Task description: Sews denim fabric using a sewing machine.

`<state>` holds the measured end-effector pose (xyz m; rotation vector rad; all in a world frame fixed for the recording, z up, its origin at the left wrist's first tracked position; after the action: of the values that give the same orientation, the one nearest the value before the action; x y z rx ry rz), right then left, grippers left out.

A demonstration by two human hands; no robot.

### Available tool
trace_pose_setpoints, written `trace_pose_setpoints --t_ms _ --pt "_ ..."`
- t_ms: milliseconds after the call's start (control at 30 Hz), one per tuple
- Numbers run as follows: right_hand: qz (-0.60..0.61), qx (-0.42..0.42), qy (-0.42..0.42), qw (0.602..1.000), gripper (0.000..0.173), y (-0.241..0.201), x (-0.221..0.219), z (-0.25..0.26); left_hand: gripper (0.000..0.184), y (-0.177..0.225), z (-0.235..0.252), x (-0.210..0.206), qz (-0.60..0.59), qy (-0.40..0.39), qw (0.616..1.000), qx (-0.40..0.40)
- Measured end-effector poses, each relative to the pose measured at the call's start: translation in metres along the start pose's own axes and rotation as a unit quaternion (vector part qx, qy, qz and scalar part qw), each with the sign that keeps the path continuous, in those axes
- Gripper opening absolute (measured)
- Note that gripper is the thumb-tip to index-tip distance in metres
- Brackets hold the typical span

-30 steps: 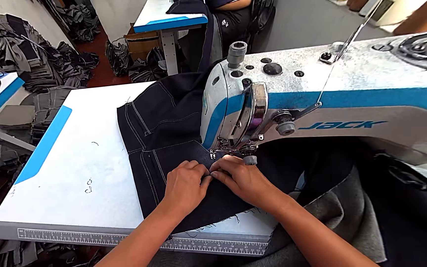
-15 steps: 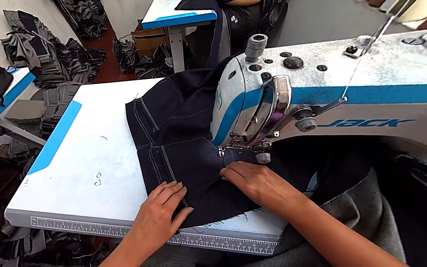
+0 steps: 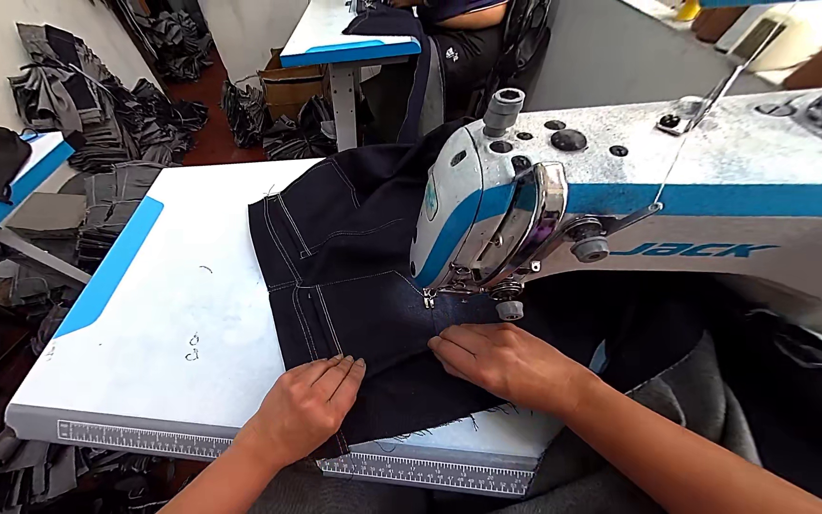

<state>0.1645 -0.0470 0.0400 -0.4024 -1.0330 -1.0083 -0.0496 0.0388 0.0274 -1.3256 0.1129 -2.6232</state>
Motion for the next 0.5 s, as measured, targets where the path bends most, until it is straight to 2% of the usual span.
trace_pose_setpoints --t_ms 133,233,300,333,367,433,500 --pt "-0.031 0.021 0.029 0.999 0.020 -0.008 -0.002 -0.002 0.024 -0.003 0.004 0.001 0.016 -0.013 0.996 -0.084" --pt "-0.045 -0.025 -0.006 0.999 0.022 -0.015 -0.003 -0.001 0.027 0.000 0.016 0.003 -0.001 -0.143 0.987 -0.079" --pt "-0.059 -0.073 -0.034 0.995 0.023 -0.024 -0.003 -0.001 0.027 -0.004 0.030 0.006 -0.044 -0.238 0.968 -0.062" --pt "-0.072 -0.096 -0.046 0.992 0.022 -0.030 -0.003 -0.001 0.025 -0.010 0.038 0.005 -0.079 -0.261 0.961 -0.049" --pt "-0.087 -0.118 -0.057 0.988 0.022 -0.036 -0.004 0.000 0.024 -0.016 0.048 0.001 -0.110 -0.260 0.959 -0.034" --pt "-0.117 -0.164 -0.068 0.977 0.024 -0.046 -0.006 0.002 0.023 -0.028 0.064 -0.017 -0.144 -0.198 0.969 -0.024" --pt "-0.138 -0.210 -0.067 0.966 0.028 -0.054 -0.008 0.001 0.034 -0.034 0.072 -0.046 -0.175 -0.189 0.966 -0.029"
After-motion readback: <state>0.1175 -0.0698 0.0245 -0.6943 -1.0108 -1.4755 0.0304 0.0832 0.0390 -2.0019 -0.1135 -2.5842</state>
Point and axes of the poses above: each hand's wrist, its own z-axis towards the middle knuckle, its own x-axis out of the back of the hand, y = z × x, the point moved 5 cm from there along z, towards the middle knuckle
